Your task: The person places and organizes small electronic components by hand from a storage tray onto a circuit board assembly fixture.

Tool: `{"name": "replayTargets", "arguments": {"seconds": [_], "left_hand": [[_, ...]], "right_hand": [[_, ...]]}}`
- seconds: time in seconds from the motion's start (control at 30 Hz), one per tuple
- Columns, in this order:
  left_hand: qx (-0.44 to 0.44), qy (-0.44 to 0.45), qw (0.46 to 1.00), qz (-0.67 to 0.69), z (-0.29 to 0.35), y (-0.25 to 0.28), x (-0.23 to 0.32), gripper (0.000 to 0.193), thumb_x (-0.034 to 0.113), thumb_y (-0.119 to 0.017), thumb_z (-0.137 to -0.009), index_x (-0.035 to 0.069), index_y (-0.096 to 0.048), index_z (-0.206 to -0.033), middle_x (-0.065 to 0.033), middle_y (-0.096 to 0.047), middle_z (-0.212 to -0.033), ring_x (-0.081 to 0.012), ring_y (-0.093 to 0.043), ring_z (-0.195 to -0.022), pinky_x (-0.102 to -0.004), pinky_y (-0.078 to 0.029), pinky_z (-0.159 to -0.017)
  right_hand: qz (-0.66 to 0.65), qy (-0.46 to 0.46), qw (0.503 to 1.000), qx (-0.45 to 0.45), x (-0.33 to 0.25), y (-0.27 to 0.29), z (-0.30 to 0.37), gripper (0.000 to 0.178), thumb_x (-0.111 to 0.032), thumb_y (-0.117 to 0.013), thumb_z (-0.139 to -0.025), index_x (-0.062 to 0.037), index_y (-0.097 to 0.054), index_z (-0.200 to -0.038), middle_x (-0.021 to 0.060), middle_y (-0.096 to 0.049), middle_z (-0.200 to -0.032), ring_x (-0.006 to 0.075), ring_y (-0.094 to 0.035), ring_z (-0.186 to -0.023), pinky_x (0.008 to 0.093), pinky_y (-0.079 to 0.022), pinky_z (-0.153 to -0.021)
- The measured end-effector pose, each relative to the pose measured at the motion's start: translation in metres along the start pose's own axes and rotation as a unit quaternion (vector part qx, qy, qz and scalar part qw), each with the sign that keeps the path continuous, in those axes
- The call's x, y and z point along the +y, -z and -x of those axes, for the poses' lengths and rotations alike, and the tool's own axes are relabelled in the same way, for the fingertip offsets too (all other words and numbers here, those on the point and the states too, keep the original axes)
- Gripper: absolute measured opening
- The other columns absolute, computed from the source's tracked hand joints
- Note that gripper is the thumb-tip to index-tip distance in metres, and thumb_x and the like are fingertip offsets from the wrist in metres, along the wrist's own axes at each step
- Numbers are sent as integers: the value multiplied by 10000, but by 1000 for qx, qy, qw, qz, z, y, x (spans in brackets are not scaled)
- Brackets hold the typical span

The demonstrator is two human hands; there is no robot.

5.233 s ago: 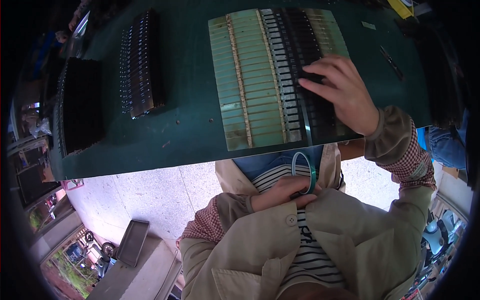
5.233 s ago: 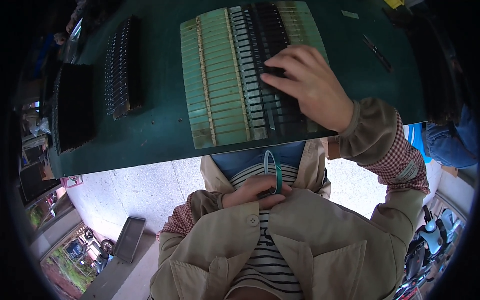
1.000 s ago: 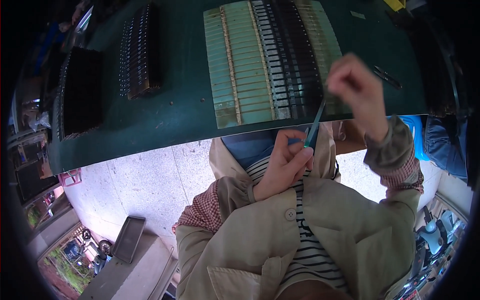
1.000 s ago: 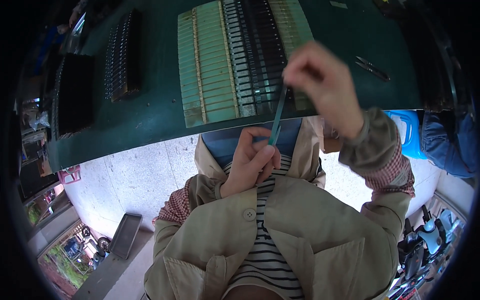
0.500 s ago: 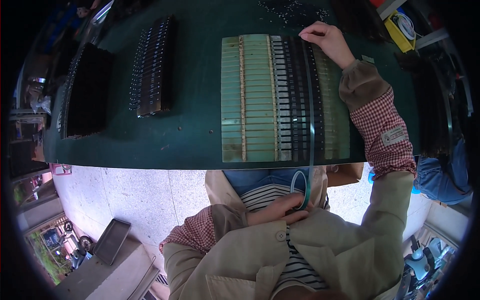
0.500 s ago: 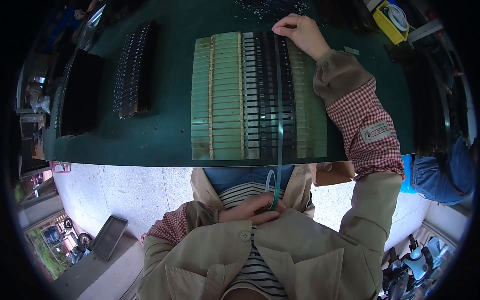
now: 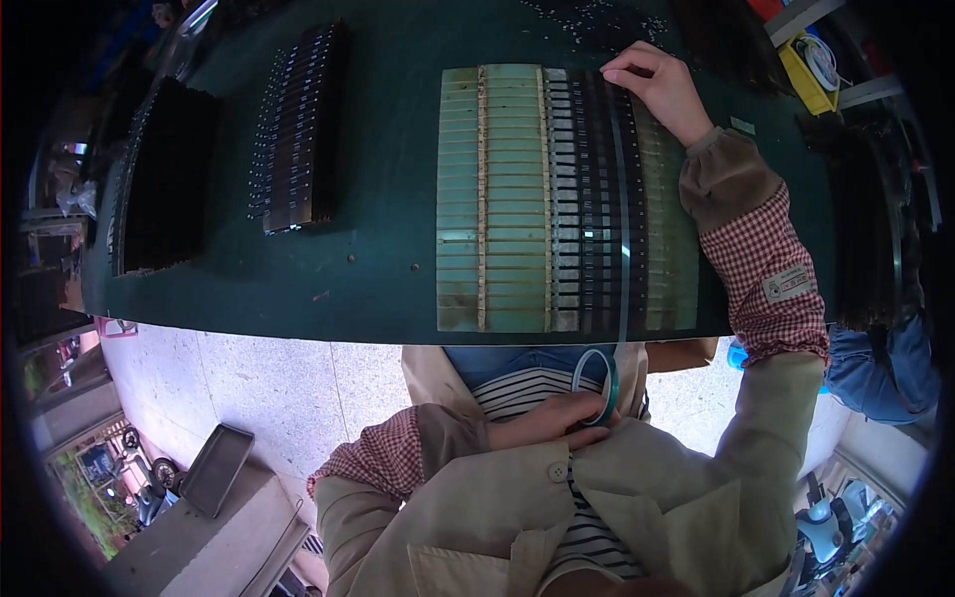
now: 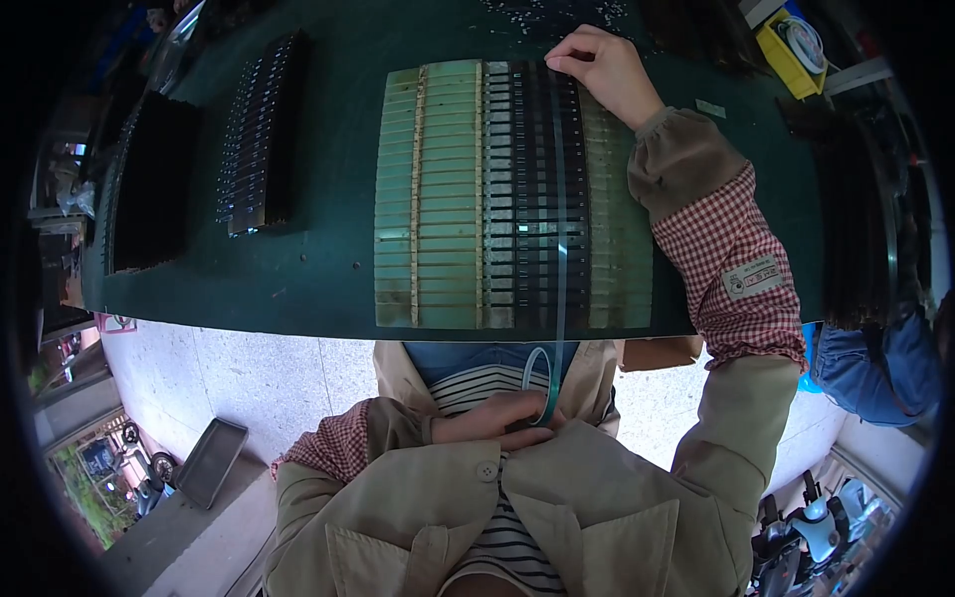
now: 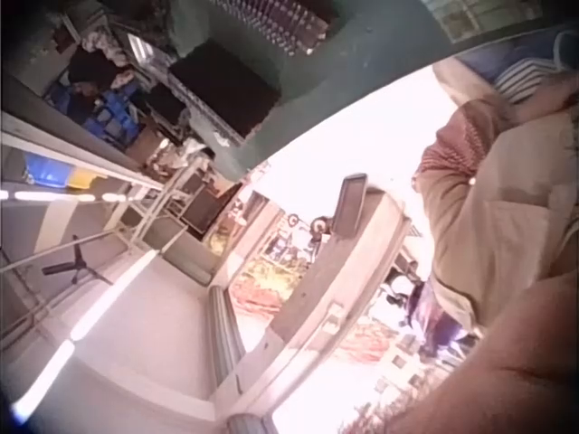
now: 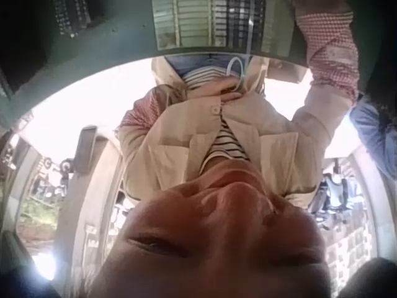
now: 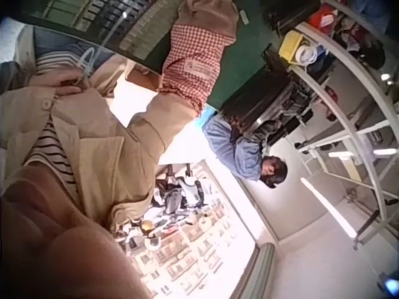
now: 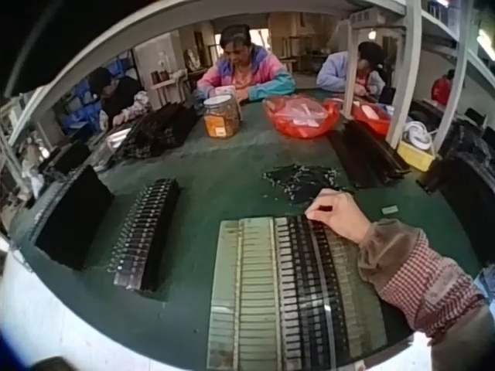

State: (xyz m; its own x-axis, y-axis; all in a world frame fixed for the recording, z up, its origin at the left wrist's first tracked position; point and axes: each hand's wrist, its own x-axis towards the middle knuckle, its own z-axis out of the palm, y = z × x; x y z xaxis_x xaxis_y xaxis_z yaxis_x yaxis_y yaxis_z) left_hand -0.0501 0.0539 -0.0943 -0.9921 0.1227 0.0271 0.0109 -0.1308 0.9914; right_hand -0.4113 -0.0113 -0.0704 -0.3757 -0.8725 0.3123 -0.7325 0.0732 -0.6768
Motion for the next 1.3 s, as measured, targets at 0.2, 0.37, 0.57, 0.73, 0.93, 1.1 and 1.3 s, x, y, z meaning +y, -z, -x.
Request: {"name": "replayTargets", "arguments": {"seconds": [0.2,0.37,0.57,0.73,0.93,1.1,1.3], "left_hand": [[-13,1,1000,-15,-1,1,-3,201,127,-564,-855,32,-487,-1015,-128,-543,-868,-256,-561,-788,-324,-458,-701],[-7,-12,1000,-8,-2,0,-3,197,122,-561,-854,34,-488,-1015,-137,-550,-880,-263,-567,-798,-330,-461,-711],[-22,5,999,-26,-7,2,2,200,142,-570,-856,34,-515,-1015,-118,-579,-898,-259,-591,-834,-336,-470,-723],[-19,-9,999,-45,-7,-2,-2,210,146,-576,-852,37,-514,-1020,-117,-585,-885,-259,-597,-814,-331,-475,-711],[-14,-23,998,-48,-10,0,-3,221,143,-587,-842,38,-515,-1023,-109,-593,-888,-257,-604,-806,-327,-483,-705],[-7,-50,997,-51,-5,0,-2,227,133,-597,-832,37,-517,-1020,-107,-599,-892,-255,-609,-811,-330,-488,-702],[-22,-45,997,-54,-10,3,-2,224,119,-604,-825,33,-519,-1013,-109,-602,-898,-257,-612,-821,-333,-490,-705]], "right_hand": [[177,57,982,-30,-4,3,-4,129,-120,-637,-790,-28,-622,-880,22,-562,-819,163,-533,-805,268,-440,-722],[160,80,984,21,-2,5,2,140,-19,-602,-763,-29,-608,-903,55,-564,-895,206,-527,-842,290,-448,-750],[349,211,913,-19,-26,1,34,341,20,-561,-725,-67,-610,-1051,53,-561,-935,206,-512,-926,303,-429,-820],[258,171,948,-72,-18,18,20,434,45,-549,-698,-65,-590,-1116,55,-541,-1028,208,-484,-990,316,-415,-858],[352,184,916,-53,-23,10,37,439,75,-528,-670,-18,-591,-1094,49,-519,-1093,214,-461,-1039,328,-405,-874],[357,180,913,-80,-37,7,42,447,74,-535,-667,-23,-590,-1099,48,-517,-1109,219,-455,-1057,330,-398,-890],[368,189,909,-43,-36,12,43,437,73,-540,-666,-20,-595,-1089,50,-517,-1112,218,-451,-1063,328,-395,-892]]}}
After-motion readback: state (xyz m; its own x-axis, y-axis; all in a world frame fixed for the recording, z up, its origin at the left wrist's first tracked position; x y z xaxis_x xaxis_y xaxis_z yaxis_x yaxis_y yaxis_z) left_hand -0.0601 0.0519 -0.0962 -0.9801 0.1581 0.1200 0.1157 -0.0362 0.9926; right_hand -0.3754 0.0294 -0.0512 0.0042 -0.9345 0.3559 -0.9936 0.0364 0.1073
